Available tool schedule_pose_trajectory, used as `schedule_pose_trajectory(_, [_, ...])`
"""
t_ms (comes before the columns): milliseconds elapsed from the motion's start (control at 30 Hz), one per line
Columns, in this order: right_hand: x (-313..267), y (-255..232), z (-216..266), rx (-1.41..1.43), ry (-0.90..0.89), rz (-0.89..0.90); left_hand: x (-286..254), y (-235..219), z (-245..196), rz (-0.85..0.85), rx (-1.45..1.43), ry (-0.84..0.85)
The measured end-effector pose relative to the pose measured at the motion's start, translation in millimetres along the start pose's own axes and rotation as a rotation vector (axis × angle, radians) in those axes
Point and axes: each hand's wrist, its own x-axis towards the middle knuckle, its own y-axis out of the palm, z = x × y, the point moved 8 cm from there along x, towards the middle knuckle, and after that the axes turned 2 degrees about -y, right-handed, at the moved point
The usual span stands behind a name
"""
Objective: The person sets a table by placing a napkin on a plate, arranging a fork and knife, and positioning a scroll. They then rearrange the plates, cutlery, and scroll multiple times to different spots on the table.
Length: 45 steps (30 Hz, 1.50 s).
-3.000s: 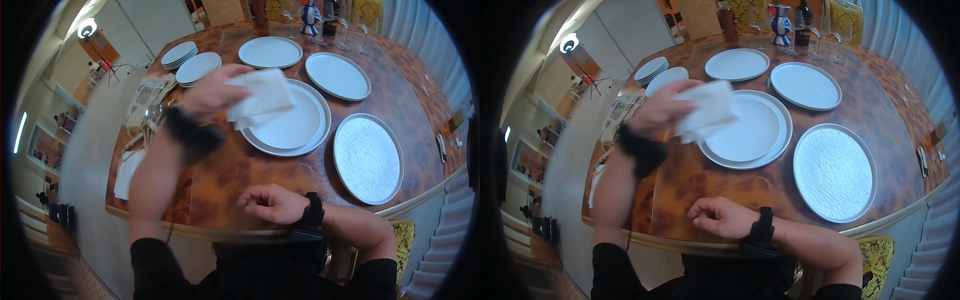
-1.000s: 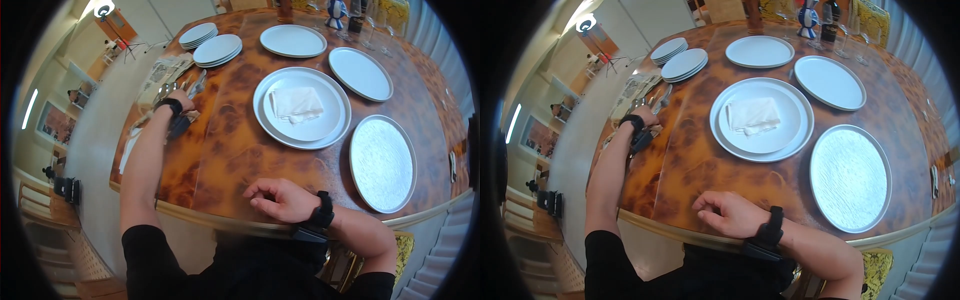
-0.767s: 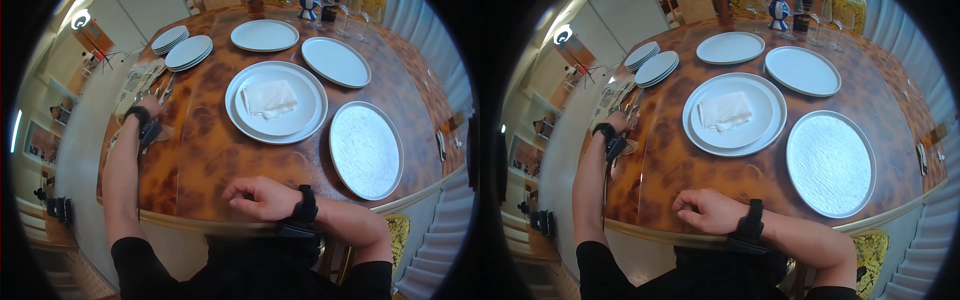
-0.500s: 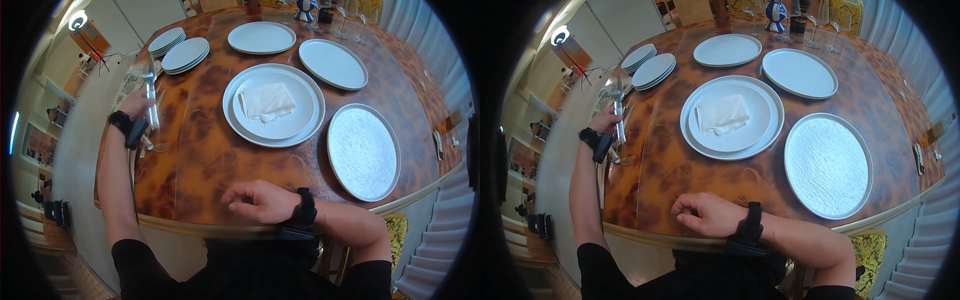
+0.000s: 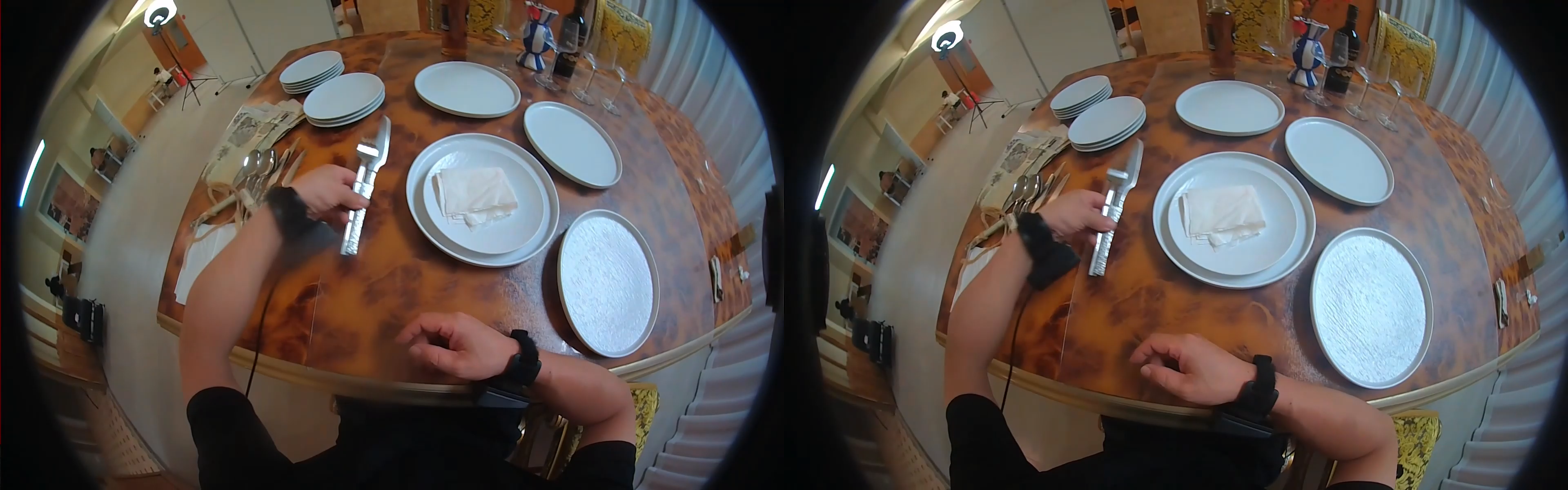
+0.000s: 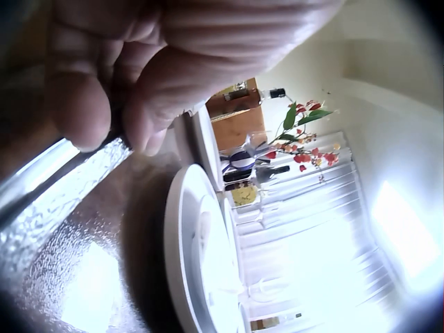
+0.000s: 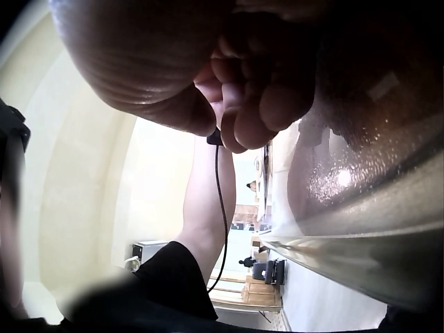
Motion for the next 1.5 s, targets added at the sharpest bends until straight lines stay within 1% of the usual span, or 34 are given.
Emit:
schedule_pose_trajectory(33, [0.2, 0.2, -1.2, 0.01, -0.018, -0.002, 2.6, 6.0, -0.2, 0.004, -0.014, -0.004])
schedule_pose_trajectory(100, [-0.1, 1.3, -1.9, 0.048, 0.001, -0.003, 5.7, 9.2, -1.4, -0.009, -0.037, -0.031])
schedule_pose_trajectory(133, [-0.2, 1.3, -2.3, 0.069, 0.01, -0.005, 5.6, 8.2, -4.9, -0.06, 0.012, -0.027])
schedule_pose_trajectory(233, [-0.7, 1.6, -4.1, 0.061, 0.017, 0.011, 6.6, 7.5, -7.3, -0.142, 0.171, -0.047])
schedule_pose_trajectory(267, [-0.5, 2.2, -4.9, 0.064, 0.016, 0.016, 8.5, 5.8, -5.4, -0.174, 0.181, -0.045])
schedule_pose_trajectory(367, [-1.2, 1.4, -5.7, 0.067, 0.01, 0.021, -5.6, 11.7, -17.4, -0.231, 0.199, -0.066])
schedule_pose_trajectory(400, [-1.0, 1.4, -3.6, 0.065, 0.006, 0.019, -8.5, 13.7, -20.8, -0.245, 0.205, -0.057])
schedule_pose_trajectory(500, [-1.2, 0.0, 0.1, 0.012, -0.006, 0.014, -13.9, 8.3, -21.8, -0.378, 0.219, 0.056])
schedule_pose_trajectory(533, [-0.9, -0.6, 0.6, -0.013, -0.012, 0.01, -17.3, 8.1, -20.7, -0.387, 0.228, 0.039])
schedule_pose_trajectory(633, [-0.8, -1.3, 1.5, -0.023, -0.024, 0.0, -19.8, 9.2, -18.5, -0.332, 0.223, 0.085])
schedule_pose_trajectory(767, [-1.8, -2.1, 5.0, -0.01, 0.014, 0.0, -19.8, 7.5, -16.2, -0.355, 0.335, 0.079])
schedule_pose_trajectory(867, [-1.5, -1.6, 3.0, -0.023, -0.006, -0.005, -23.9, 5.3, -22.5, -0.446, 0.501, 0.201])
schedule_pose_trajectory(967, [-1.4, -2.7, 3.5, -0.045, -0.018, -0.014, -43.5, 9.4, -37.7, -0.558, 0.555, 0.334])
schedule_pose_trajectory(1067, [-1.4, -2.4, 2.0, -0.022, 0.004, -0.015, -74.7, 18.6, -54.3, -0.628, 0.44, 0.376])
schedule_pose_trajectory(1133, [-2.1, -0.8, -3.6, 0.017, 0.044, 0.001, -90.0, 33.8, -54.3, -0.591, 0.367, 0.437])
schedule_pose_trajectory(1200, [-3.3, -3.0, -5.1, -0.008, 0.044, -0.024, -111.0, 44.6, -50.5, -0.569, 0.329, 0.475])
schedule_pose_trajectory(1233, [-2.8, -2.4, -4.6, -0.018, 0.04, -0.023, -121.4, 48.2, -48.0, -0.555, 0.325, 0.487])
schedule_pose_trajectory(1267, [-3.4, -1.2, -4.9, -0.015, 0.09, -0.024, -130.9, 47.4, -41.9, -0.55, 0.36, 0.453])
schedule_pose_trajectory(1300, [-5.1, -1.1, -6.0, -0.014, 0.144, -0.028, -142.7, 38.5, -33.5, -0.601, 0.325, 0.437])
schedule_pose_trajectory(1367, [-5.4, 2.0, -9.0, 0.067, 0.165, -0.005, -159.4, 24.2, -17.3, -0.68, 0.25, 0.425])
schedule_pose_trajectory(1400, [-5.7, 3.4, -8.2, 0.101, 0.167, -0.004, -173.1, 8.6, -11.6, -0.822, 0.334, 0.419])
schedule_pose_trajectory(1433, [-6.2, 3.7, -8.3, 0.135, 0.171, -0.01, -181.5, -12.5, 2.3, -0.875, 0.326, 0.306])
schedule_pose_trajectory(1500, [-5.9, 6.8, -10.0, 0.137, 0.171, 0.013, -198.5, -53.0, 22.3, -0.962, 0.311, 0.236])
